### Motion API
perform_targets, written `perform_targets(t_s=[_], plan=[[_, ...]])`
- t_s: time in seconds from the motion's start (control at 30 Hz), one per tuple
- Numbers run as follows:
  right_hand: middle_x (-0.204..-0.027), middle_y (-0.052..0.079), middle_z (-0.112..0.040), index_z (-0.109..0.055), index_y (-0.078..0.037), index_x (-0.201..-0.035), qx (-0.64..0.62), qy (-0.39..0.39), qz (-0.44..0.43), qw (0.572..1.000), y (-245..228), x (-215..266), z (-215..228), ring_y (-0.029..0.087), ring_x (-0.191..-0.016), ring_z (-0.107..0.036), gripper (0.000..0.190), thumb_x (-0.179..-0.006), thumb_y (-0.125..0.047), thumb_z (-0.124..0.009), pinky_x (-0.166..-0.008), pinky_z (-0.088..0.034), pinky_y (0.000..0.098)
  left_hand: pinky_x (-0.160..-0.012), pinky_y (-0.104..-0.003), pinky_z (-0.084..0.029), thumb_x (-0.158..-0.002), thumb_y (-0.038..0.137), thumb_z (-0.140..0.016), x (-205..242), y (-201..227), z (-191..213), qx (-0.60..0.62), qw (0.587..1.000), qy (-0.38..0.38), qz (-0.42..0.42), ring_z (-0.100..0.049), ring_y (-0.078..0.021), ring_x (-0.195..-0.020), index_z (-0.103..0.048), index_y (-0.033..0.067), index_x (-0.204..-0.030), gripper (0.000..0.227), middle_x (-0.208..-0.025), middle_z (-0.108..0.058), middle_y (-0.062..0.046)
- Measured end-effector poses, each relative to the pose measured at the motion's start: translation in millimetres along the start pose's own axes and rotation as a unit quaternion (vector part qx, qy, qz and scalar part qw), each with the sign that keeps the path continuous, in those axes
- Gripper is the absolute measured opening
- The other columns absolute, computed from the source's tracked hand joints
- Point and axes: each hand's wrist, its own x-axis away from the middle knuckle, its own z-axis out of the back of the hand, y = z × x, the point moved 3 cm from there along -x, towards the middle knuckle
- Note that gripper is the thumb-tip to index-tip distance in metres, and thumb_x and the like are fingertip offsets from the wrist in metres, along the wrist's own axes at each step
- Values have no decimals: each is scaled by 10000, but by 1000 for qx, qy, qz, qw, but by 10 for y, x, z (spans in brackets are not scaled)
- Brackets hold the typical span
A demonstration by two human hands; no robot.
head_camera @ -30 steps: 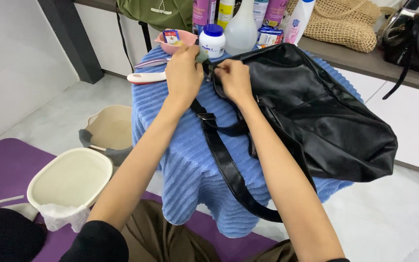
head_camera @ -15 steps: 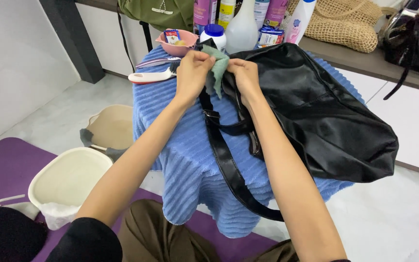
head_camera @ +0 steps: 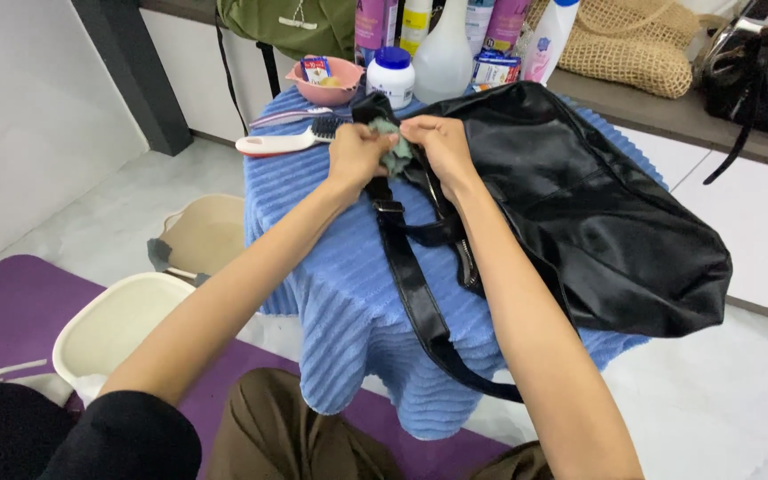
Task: Cleaning a black leather bag by scrubbing with a toothbrush and wiping with a cloth.
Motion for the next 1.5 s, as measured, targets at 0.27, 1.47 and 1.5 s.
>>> perform_targets(t_s=[0.27,1.47,1.5], plan=[[-822,72,-753,-800,-95,-951,-46,19,2,999,4,-20,72,140,-813,-735,142,-892,-166,-692,-753,-607,301,-777,-552,-530,-999,361,-471,290,486,85,-119,984,-64,-118,-701,-495,-970,-708,36,-877,420,-839,-730,-251],[-854,19,-731,-797,32,-974,-51,27,12,998,-330,290,11,59,-742,-576,217,-919,-93,-628,-703,-454,166,-832,-441,-542,-923,19,-533,794,1102,285,-118,895,55,-427,-711,-395,-980,-638,-4,-1234,329,-1165,-736,-180],[-854,19,-731,-797,32,-974,-51,28,12,998,-274,256,34,59,-742,-576,217,-919,-93,-628,-703,-454,166,-832,-441,-542,-923,19,-533,740,1037,227,-118,895,55,-427,-711,-395,-980,-638,-4,-1234,329,-1165,-736,-180]])
